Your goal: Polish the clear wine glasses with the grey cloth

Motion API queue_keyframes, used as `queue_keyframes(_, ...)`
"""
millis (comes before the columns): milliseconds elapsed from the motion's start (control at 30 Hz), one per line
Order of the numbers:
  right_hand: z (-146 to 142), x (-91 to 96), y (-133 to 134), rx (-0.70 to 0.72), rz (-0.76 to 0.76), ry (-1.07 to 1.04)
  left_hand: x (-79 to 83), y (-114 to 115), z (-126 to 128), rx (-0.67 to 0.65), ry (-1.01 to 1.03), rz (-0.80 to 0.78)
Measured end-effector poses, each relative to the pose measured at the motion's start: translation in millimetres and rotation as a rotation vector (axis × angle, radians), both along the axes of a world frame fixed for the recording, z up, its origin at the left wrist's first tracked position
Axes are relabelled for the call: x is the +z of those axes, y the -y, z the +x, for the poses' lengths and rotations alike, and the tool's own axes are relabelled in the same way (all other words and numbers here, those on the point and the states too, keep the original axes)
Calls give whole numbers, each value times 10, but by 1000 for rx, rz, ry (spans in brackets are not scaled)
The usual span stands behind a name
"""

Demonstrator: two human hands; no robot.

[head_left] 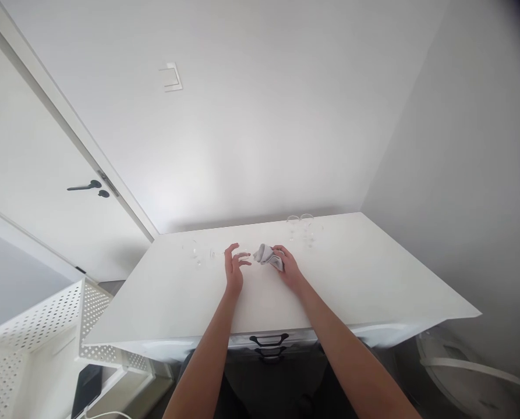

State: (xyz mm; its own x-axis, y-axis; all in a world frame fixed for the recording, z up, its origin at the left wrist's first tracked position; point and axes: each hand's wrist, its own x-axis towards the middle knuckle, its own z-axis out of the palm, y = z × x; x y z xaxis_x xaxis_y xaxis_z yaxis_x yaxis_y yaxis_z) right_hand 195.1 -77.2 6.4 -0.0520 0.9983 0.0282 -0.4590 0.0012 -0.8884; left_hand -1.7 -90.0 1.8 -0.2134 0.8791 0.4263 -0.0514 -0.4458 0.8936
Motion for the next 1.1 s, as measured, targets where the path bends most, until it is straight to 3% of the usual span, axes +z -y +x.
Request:
queue_keyframes(100,39,-38,-12,41,-29,-69,-72,43,-7,13,-40,13)
queue_keyframes(233,18,-127,-47,-35,-44,-11,-82,44,-7,16,-22,4)
queue_keyframes(400,23,-249,-93,-215,-101,39,-74,36,-6,2,-51,16)
queue_keyframes(533,118,-291,-144,-430,-195,-93,-73,53,-2,-28,-99,35)
queue_keyframes(600,152,-286,-161,-470,-215,-180,-84,52,-2,-45,-133,38)
queue_keyframes(733,86,-215,-121,-292,-85,-252,-127,25,0,-74,-213,48)
queue_keyframes(867,-95,-165,-7,-21,60,-57,-157,0,4,-112,-288,42)
queue_keyframes(1100,-162,-211,155,247,275,126,-98,16,-34,-123,-434,24)
